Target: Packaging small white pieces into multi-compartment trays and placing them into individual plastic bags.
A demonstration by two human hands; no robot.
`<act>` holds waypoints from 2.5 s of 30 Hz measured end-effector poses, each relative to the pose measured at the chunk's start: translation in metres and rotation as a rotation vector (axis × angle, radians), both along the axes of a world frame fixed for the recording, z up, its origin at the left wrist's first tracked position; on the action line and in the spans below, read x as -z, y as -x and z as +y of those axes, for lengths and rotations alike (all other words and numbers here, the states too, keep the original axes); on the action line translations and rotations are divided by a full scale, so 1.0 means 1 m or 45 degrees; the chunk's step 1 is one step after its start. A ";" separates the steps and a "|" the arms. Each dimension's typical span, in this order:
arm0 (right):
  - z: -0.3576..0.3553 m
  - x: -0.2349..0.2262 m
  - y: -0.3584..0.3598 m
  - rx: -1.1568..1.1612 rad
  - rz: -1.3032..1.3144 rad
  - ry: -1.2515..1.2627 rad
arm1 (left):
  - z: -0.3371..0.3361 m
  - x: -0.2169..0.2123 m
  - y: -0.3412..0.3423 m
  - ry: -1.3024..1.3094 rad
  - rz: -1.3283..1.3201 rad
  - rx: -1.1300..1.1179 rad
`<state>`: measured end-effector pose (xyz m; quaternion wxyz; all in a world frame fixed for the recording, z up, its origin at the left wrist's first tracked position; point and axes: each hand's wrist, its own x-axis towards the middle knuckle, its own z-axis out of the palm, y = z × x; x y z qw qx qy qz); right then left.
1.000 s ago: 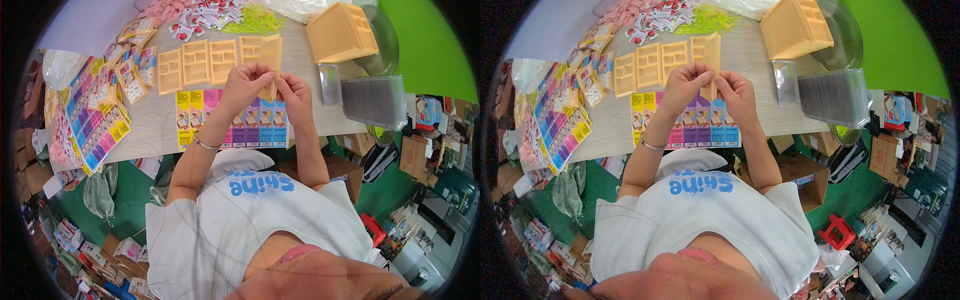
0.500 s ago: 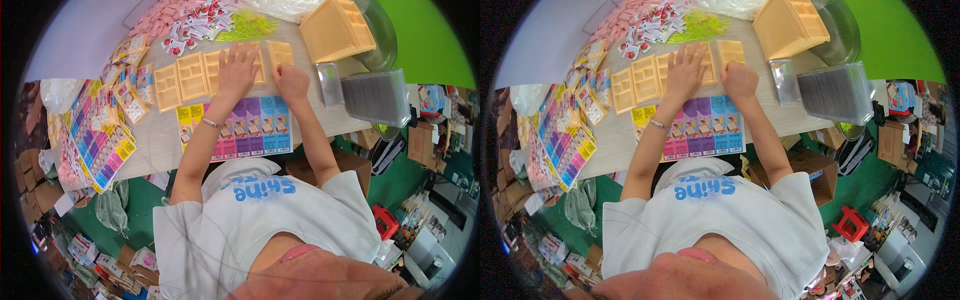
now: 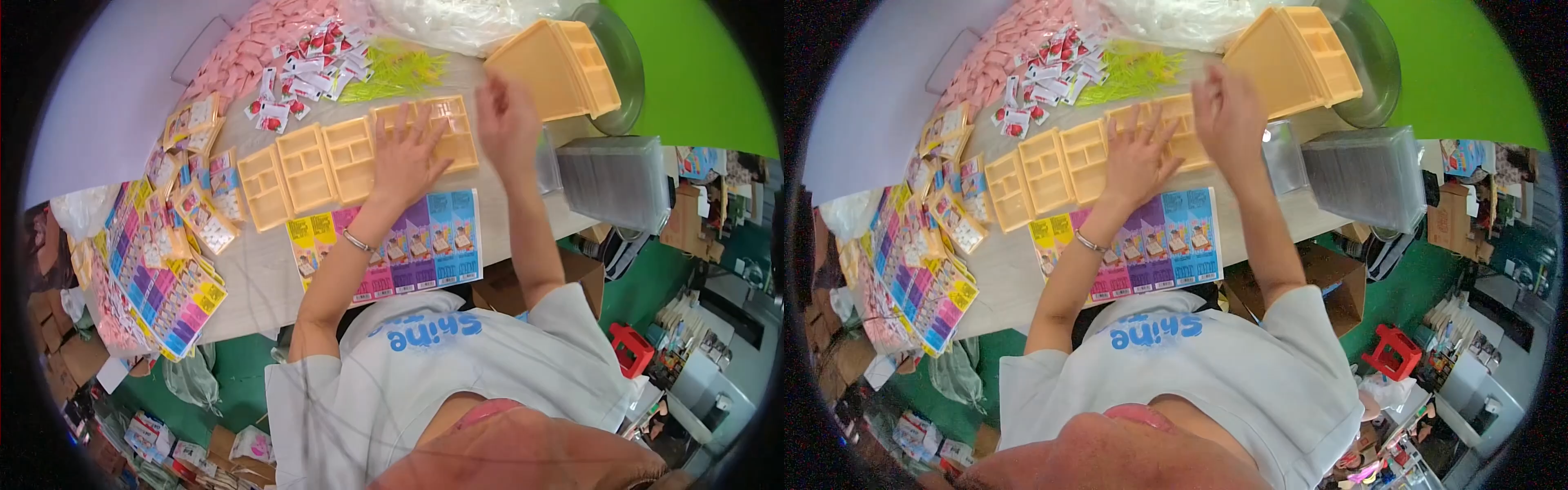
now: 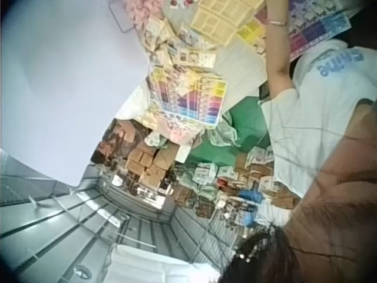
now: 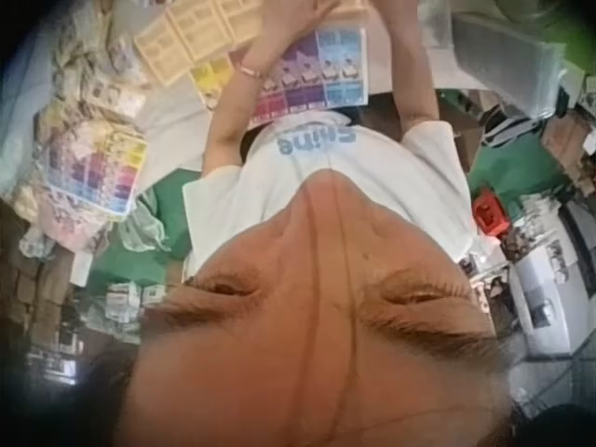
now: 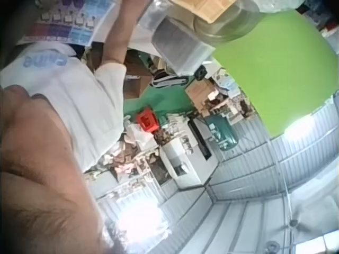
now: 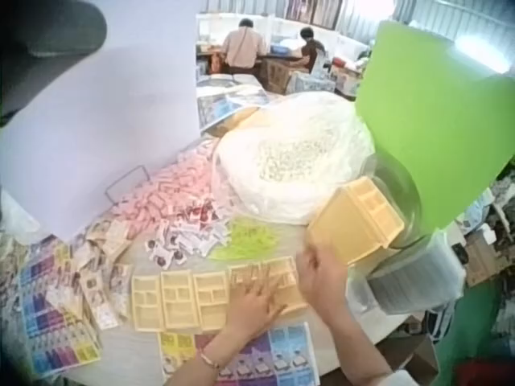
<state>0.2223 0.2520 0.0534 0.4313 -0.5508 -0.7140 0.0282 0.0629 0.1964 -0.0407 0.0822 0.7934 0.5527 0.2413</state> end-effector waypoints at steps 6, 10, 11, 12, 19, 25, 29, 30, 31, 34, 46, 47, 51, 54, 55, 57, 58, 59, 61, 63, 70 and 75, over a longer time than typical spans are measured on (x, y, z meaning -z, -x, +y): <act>0.250 0.006 -0.017 0.013 -0.320 -0.358 | -0.001 -0.001 -0.016 0.034 -0.045 0.090; 0.273 0.023 0.013 0.121 -0.616 0.533 | -0.006 0.009 -0.009 0.021 -0.087 0.026; 0.264 0.027 0.013 -0.077 -0.726 0.419 | -0.007 0.008 -0.009 0.015 -0.089 0.020; 0.272 0.032 0.021 -0.083 -0.729 0.413 | -0.007 0.008 -0.008 0.026 -0.078 0.018; 0.394 0.087 -0.054 0.268 -0.967 0.722 | 0.001 -0.001 -0.014 0.018 -0.082 0.072; 0.429 0.108 -0.088 0.005 1.175 0.623 | -0.007 0.004 -0.009 0.030 -0.093 0.042; 0.393 0.096 -0.096 -1.060 1.994 0.604 | -0.002 0.005 -0.016 0.041 -0.116 0.099; 0.360 0.101 -0.078 -1.038 2.029 0.644 | -0.003 0.005 -0.014 0.048 -0.068 0.069; 0.314 0.098 -0.056 -1.015 2.272 0.958 | -0.007 0.008 -0.010 0.053 -0.020 0.032; 0.153 0.052 -0.027 -1.176 1.977 1.123 | -0.006 0.007 -0.009 0.010 -0.007 0.019; -0.031 0.111 -0.044 -0.526 0.519 0.342 | -0.009 0.012 -0.016 -0.090 0.072 0.032; -0.032 0.109 -0.044 -0.578 0.423 0.201 | -0.009 0.012 -0.015 -0.087 0.076 0.021; -0.033 0.107 -0.044 -0.505 0.515 0.259 | -0.013 0.009 -0.015 -0.103 0.085 0.029; -0.035 0.105 -0.043 -0.578 0.487 0.190 | -0.013 0.010 -0.014 -0.115 0.110 0.031; -0.036 0.103 -0.042 -0.571 0.529 0.264 | -0.012 0.010 -0.013 -0.120 0.118 0.029; -0.038 0.099 -0.040 -0.563 0.573 0.341 | -0.012 0.011 -0.013 -0.123 0.119 0.031; -0.038 0.098 -0.039 -0.541 0.588 0.333 | -0.012 0.011 -0.013 -0.129 0.119 0.034; -0.038 0.097 -0.038 -0.518 0.603 0.326 | -0.012 0.010 -0.014 -0.126 0.122 0.034; -0.032 0.102 -0.034 -0.464 0.636 0.268 | -0.012 0.010 -0.015 -0.116 0.134 0.036; -0.028 0.107 -0.035 -0.404 0.668 0.209 | -0.012 0.009 -0.017 -0.121 0.161 0.050; -0.027 0.078 -0.068 -0.410 1.645 0.917 | -0.028 -0.005 -0.012 -0.198 0.169 0.060; -0.050 0.074 -0.073 -0.375 0.780 0.989 | -0.038 -0.014 -0.007 0.008 -0.005 0.027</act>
